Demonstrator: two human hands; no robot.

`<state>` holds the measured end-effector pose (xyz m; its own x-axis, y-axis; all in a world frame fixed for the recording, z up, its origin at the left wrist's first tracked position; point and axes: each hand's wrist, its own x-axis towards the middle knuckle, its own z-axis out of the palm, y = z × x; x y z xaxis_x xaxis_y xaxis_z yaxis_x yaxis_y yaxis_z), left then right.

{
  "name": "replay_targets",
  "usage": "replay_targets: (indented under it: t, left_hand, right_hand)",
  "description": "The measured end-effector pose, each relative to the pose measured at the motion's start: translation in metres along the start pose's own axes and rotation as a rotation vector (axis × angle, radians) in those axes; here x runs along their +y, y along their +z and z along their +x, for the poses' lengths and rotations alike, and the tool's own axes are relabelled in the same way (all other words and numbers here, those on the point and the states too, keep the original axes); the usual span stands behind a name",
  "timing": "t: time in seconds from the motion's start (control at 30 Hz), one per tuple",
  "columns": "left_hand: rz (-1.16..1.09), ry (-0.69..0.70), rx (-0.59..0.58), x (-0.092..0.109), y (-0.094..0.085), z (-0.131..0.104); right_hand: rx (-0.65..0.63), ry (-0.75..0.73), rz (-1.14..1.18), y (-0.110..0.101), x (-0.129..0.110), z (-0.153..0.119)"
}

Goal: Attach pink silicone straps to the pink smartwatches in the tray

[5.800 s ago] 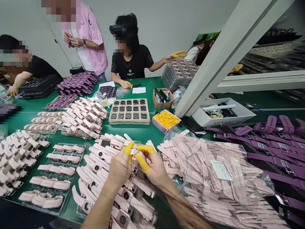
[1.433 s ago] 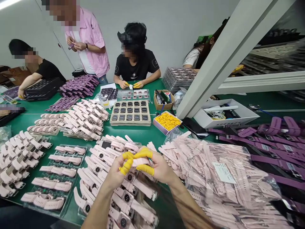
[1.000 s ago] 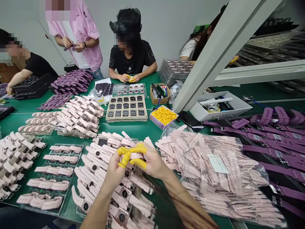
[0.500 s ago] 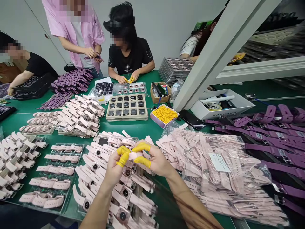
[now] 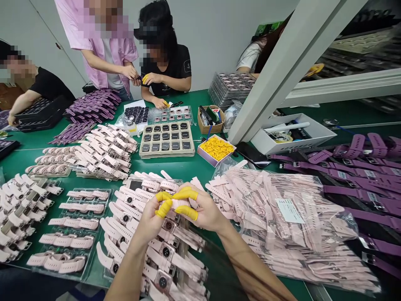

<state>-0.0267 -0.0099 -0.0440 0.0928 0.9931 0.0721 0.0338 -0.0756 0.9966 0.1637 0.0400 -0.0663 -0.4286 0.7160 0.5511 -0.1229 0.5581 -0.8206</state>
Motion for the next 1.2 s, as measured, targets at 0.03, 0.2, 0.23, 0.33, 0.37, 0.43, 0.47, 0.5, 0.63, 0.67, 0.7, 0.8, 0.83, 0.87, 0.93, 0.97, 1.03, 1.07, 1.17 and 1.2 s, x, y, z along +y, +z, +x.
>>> replay_targets:
  t: [0.03, 0.2, 0.23, 0.33, 0.37, 0.43, 0.47, 0.5, 0.63, 0.67, 0.7, 0.8, 0.83, 0.87, 0.93, 0.97, 1.03, 1.07, 1.17, 1.2]
  left_hand:
    - [-0.088, -0.014, -0.008, 0.001, -0.001, 0.0]
    - [-0.332, -0.083, -0.13, 0.002, 0.001, -0.007]
    - [-0.35, -0.098, -0.135, 0.001, 0.003, -0.009]
    - [-0.381, -0.109, -0.089, -0.003, 0.01, -0.013]
    - [-0.378, -0.112, -0.064, -0.004, 0.012, -0.014]
    - [-0.359, -0.123, -0.001, -0.007, 0.015, -0.014]
    - [-0.345, -0.122, 0.037, -0.007, 0.016, -0.013]
    - [-0.336, -0.113, 0.079, -0.008, 0.016, -0.012]
    - [-0.351, -0.125, 0.075, -0.007, 0.013, -0.009]
    - [-0.367, -0.137, 0.046, -0.006, 0.013, -0.008]
    - [-0.381, -0.142, 0.018, -0.005, 0.012, -0.008]
    - [-0.4, -0.098, 0.017, -0.003, 0.015, -0.006]
    - [-0.4, -0.075, 0.05, -0.003, 0.017, -0.005]
    - [-0.391, -0.059, 0.087, -0.003, 0.019, -0.005]
    - [-0.346, -0.045, 0.153, -0.004, 0.022, -0.005]
    - [-0.316, -0.047, 0.174, -0.005, 0.022, -0.005]
    - [-0.271, -0.053, 0.192, -0.007, 0.019, -0.005]
    - [-0.268, -0.051, 0.195, -0.008, 0.016, -0.005]
    - [-0.309, -0.06, 0.127, -0.008, 0.008, -0.005]
    - [-0.322, -0.073, 0.087, -0.007, 0.007, -0.005]
  right_hand:
    - [0.011, 0.016, 0.059, 0.0, -0.001, 0.0]
    - [-0.002, 0.089, 0.293, 0.002, -0.004, -0.002]
    - [-0.008, 0.099, 0.306, 0.003, -0.004, -0.003]
    - [-0.032, 0.112, 0.293, 0.007, -0.004, -0.005]
    - [-0.039, 0.112, 0.282, 0.008, -0.004, -0.006]
    - [-0.05, 0.108, 0.257, 0.01, -0.005, -0.006]
    - [-0.057, 0.102, 0.241, 0.011, -0.005, -0.005]
    - [-0.063, 0.094, 0.225, 0.011, -0.005, -0.005]
    - [-0.055, 0.065, 0.188, 0.011, -0.008, -0.003]
    - [-0.051, 0.065, 0.188, 0.01, -0.008, -0.002]
    - [-0.047, 0.066, 0.191, 0.009, -0.009, -0.002]
    - [-0.058, 0.074, 0.188, 0.008, -0.011, -0.001]
    - [-0.066, 0.072, 0.174, 0.009, -0.011, -0.002]
    - [-0.075, 0.07, 0.156, 0.01, -0.011, -0.002]
    - [-0.086, 0.065, 0.132, 0.013, -0.011, -0.003]
    - [-0.083, 0.062, 0.133, 0.014, -0.011, -0.003]
    - [-0.08, 0.065, 0.15, 0.016, -0.011, -0.003]
    - [-0.082, 0.066, 0.155, 0.017, -0.011, -0.003]
    - [-0.055, 0.084, 0.153, 0.014, -0.01, -0.003]
    - [-0.041, 0.088, 0.15, 0.013, -0.01, -0.003]
